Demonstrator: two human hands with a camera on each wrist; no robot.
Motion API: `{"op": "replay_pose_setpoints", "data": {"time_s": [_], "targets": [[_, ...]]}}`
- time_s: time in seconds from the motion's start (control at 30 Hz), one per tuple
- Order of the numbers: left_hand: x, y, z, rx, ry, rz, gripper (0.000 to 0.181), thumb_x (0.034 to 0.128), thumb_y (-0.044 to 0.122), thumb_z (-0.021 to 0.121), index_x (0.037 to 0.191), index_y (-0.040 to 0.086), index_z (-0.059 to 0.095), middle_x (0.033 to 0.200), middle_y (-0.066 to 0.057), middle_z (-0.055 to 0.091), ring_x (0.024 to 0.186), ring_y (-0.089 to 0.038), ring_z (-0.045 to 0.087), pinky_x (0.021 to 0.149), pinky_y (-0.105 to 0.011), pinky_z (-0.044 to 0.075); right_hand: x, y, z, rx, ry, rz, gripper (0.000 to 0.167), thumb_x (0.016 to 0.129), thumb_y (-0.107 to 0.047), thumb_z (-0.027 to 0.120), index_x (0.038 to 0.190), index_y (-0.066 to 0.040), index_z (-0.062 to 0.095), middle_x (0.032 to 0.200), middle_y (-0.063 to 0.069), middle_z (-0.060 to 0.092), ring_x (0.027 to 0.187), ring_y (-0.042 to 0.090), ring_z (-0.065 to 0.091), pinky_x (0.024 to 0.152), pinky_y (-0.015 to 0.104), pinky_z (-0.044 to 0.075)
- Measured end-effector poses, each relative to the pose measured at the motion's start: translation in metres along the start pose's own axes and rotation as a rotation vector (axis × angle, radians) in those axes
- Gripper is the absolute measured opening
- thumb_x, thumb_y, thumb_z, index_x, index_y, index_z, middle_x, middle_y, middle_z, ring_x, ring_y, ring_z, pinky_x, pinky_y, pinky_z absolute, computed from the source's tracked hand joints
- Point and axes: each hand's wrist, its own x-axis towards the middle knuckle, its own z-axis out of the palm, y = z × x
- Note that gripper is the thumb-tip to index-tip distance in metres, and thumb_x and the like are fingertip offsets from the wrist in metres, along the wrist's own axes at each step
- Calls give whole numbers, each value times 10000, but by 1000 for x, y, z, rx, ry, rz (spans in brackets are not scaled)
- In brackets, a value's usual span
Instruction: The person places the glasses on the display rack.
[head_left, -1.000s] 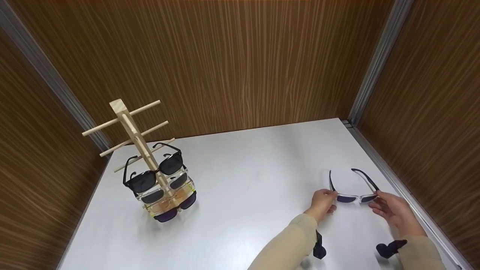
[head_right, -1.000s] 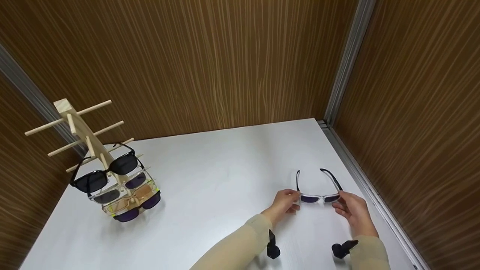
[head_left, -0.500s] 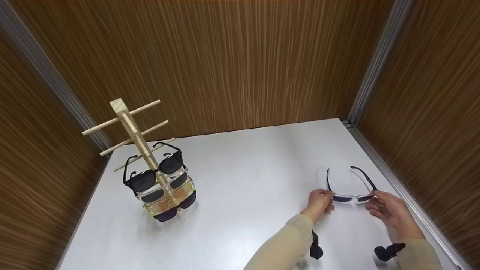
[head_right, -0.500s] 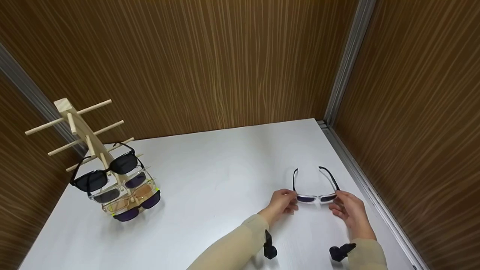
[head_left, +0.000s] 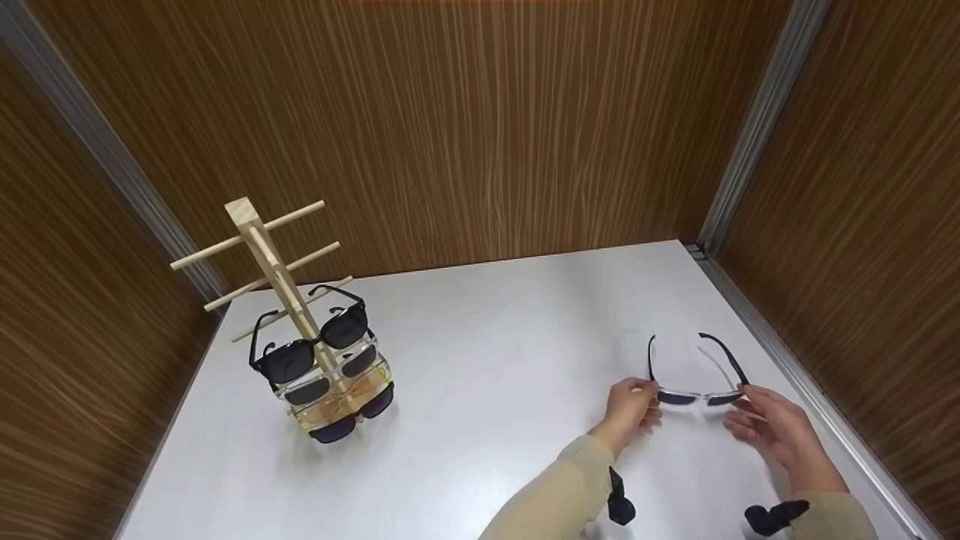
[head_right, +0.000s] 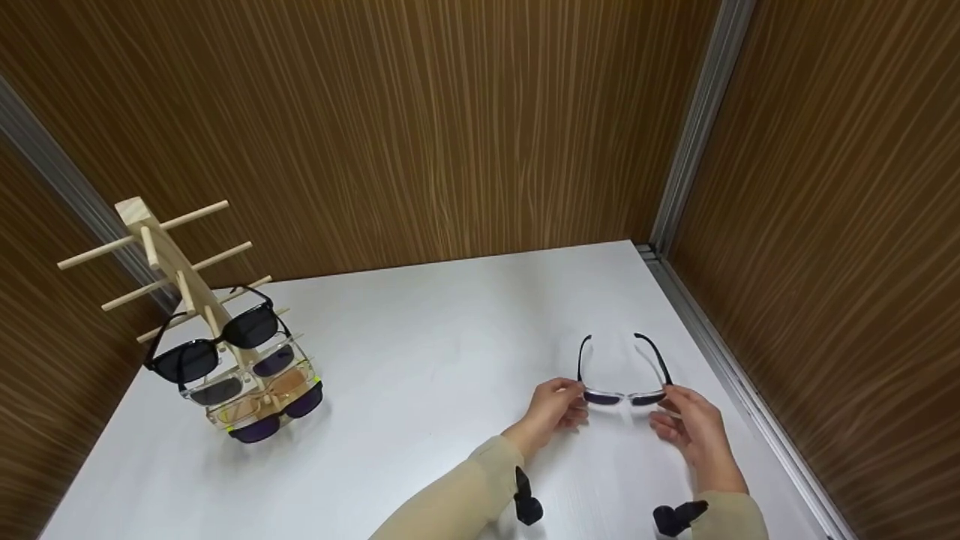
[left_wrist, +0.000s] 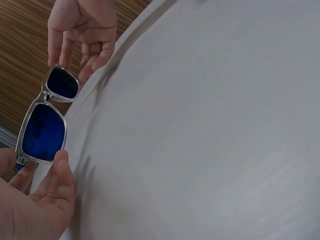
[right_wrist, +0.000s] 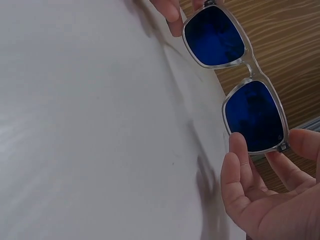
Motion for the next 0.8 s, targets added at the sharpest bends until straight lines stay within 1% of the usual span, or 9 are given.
{"op": "replay_pose_setpoints", "data": {"time_s": [0.2,0.37,0.53,0.63,0.8], "targets": [[0,-2,-11,-23,-4,23,87,884,192,624,914,111,627,776,-102,653,667,-249,653,620,-378,543,-3,1,9,2,-24,-14,79,954,-280,535,971,-242,602,908,-15,647,830,187,662,713,318,533],[-1,-3,-21,-18,-15,45,104,890,216,620,930,122,642,789,-101,660,684,-259,657,620,-381,546,-5,2,16,-27,-13,-7,75,938,-273,569,984,-223,599,911,-7,653,834,182,664,718,304,534],[-5,-3,-30,-14,-24,49,97,883,224,632,918,134,644,798,-103,669,681,-252,659,619,-383,546,-7,4,21,-31,-23,-1,49,930,-276,582,941,-250,622,910,-6,657,841,179,663,716,283,528],[-8,-3,-36,-10,-41,56,103,879,229,638,909,130,645,788,-93,670,678,-248,659,615,-376,547,-8,5,22,-25,-27,0,53,928,-275,587,914,-261,637,907,-3,658,842,179,660,707,277,525],[-13,0,-45,17,-59,68,114,880,235,637,914,126,649,769,-78,664,678,-260,668,594,-352,546,-9,8,26,-49,-37,-8,73,930,-292,581,919,-274,651,920,5,660,850,176,658,738,295,525]]}}
